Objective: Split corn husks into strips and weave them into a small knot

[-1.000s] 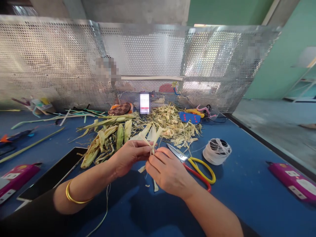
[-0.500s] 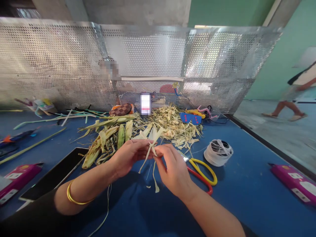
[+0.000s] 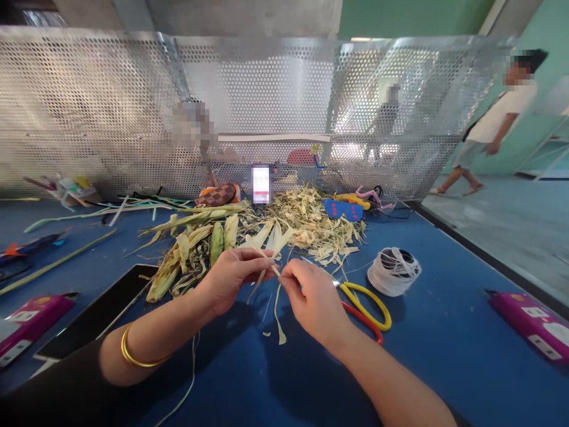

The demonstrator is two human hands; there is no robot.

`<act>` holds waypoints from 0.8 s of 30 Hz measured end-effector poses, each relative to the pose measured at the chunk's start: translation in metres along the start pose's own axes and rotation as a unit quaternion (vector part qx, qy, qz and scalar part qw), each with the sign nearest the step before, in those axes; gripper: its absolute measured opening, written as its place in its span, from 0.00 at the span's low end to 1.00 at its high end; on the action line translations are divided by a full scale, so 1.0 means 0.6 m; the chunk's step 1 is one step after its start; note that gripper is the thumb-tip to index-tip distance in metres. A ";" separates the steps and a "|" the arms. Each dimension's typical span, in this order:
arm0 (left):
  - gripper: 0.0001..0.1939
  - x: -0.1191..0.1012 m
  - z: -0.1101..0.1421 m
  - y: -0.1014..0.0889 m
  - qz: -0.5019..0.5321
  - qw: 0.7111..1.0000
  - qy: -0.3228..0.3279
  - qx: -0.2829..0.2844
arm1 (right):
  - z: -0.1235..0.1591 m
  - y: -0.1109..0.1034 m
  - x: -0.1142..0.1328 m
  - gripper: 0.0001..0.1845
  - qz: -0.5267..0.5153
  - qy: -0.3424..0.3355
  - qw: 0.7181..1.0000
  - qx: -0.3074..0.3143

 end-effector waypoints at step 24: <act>0.03 0.003 -0.002 0.002 -0.021 1.000 -0.001 0.005 | -0.017 -0.026 -0.023 0.09 0.038 0.014 0.995 0.092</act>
Point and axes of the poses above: each hand's wrist, its own z-axis away from the middle knuckle, its own y-axis out of the palm, x = y × z, the point moved 1 cm from there along -z, towards the middle knuckle, and after that the axes turned 4 degrees about z, right-handed, at the moved point
